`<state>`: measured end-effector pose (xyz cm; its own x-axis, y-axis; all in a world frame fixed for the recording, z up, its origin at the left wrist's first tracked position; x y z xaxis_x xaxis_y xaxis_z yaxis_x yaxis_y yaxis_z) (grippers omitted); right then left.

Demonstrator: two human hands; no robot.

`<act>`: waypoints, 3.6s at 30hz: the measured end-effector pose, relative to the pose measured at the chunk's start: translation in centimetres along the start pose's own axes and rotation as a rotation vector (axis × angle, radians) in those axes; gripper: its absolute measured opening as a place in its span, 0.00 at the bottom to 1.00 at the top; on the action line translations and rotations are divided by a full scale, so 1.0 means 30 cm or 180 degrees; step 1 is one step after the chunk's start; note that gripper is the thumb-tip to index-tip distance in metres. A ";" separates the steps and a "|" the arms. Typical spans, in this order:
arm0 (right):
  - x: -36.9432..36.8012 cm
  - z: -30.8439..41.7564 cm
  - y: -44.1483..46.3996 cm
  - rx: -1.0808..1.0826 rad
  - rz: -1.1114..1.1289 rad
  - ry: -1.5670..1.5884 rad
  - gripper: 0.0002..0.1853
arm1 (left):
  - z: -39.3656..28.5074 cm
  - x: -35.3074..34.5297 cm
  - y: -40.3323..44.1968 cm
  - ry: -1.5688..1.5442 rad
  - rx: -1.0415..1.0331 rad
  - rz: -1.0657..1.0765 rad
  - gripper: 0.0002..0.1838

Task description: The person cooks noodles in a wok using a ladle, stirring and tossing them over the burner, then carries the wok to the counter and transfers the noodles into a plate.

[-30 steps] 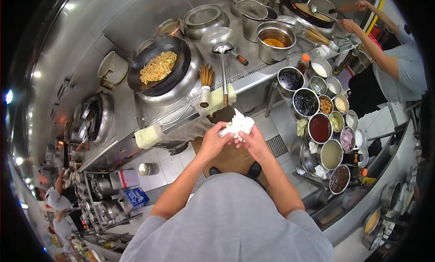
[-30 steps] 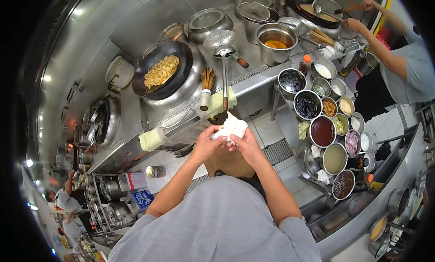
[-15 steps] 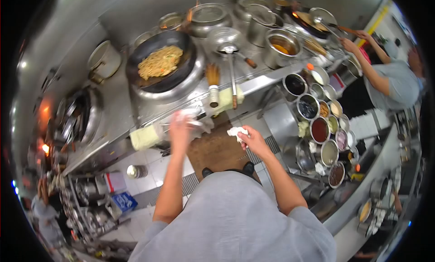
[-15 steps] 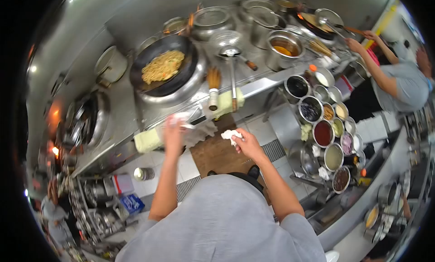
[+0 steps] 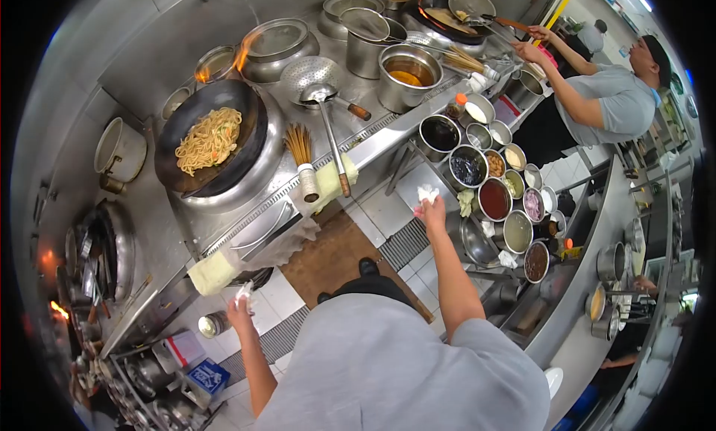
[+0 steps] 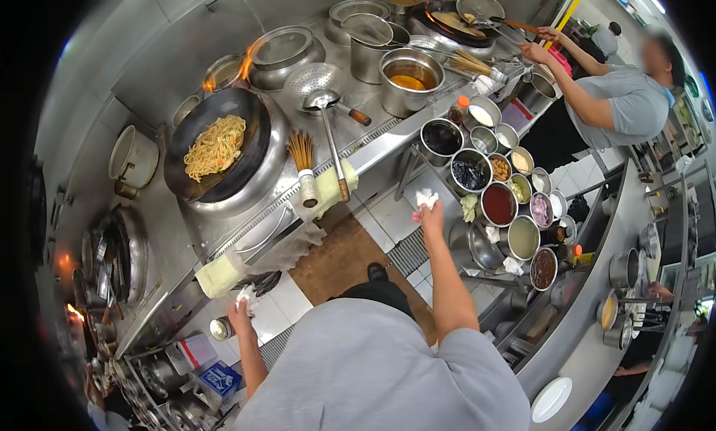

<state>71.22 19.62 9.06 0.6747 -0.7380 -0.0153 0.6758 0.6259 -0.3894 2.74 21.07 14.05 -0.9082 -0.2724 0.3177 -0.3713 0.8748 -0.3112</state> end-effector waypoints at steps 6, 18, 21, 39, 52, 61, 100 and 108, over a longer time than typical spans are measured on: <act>0.006 -0.028 0.404 -0.0454 -0.0665 0.1844 0.07 | -0.022 -0.126 -0.137 -0.0320 0.0184 -0.0072 0.13; 0.087 -0.300 0.781 -0.0859 -0.1809 0.2941 0.13 | -0.140 -0.230 -0.296 -0.0171 0.0168 -0.0280 0.19; -0.055 -0.345 0.728 -0.1361 -0.1278 0.2791 0.15 | -0.117 -0.266 -0.283 -0.0182 0.0415 -0.0139 0.19; -1.155 -0.083 -1.204 0.2733 0.3646 -0.2066 0.20 | -0.145 -0.222 -0.306 -0.2829 0.1076 0.1653 0.29; -1.248 0.138 -0.586 0.2872 0.1277 -0.2111 0.15 | 0.624 0.446 -0.371 0.1408 -0.0050 0.0569 0.21; -1.342 0.004 -0.862 0.5079 0.2193 -0.3857 0.22 | 0.920 0.456 -0.536 0.0816 0.0892 0.0361 0.20; -1.502 -0.087 -1.042 0.4606 0.2475 -0.3433 0.23 | 1.060 0.586 -0.651 -0.0884 0.1794 -0.0584 0.24; -1.794 -0.235 -1.069 0.3368 0.3423 -0.3516 0.24 | 0.861 0.494 -0.494 -0.1702 0.1780 -0.0423 0.26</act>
<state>11.15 37.47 15.90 0.4527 0.2334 0.8606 -0.5266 0.8489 0.0468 -10.21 -6.29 0.23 -0.7664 -0.6407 -0.0464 -0.3965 0.5286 -0.7506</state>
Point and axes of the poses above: each hand's wrist, its own y-axis towards the middle knuckle, its own x-axis out of the back of the hand, z = x × y, the point moved 9 cm from there along y, towards the middle knuckle, and after that the axes turned 2 degrees about -x, right-handed, at the moved point
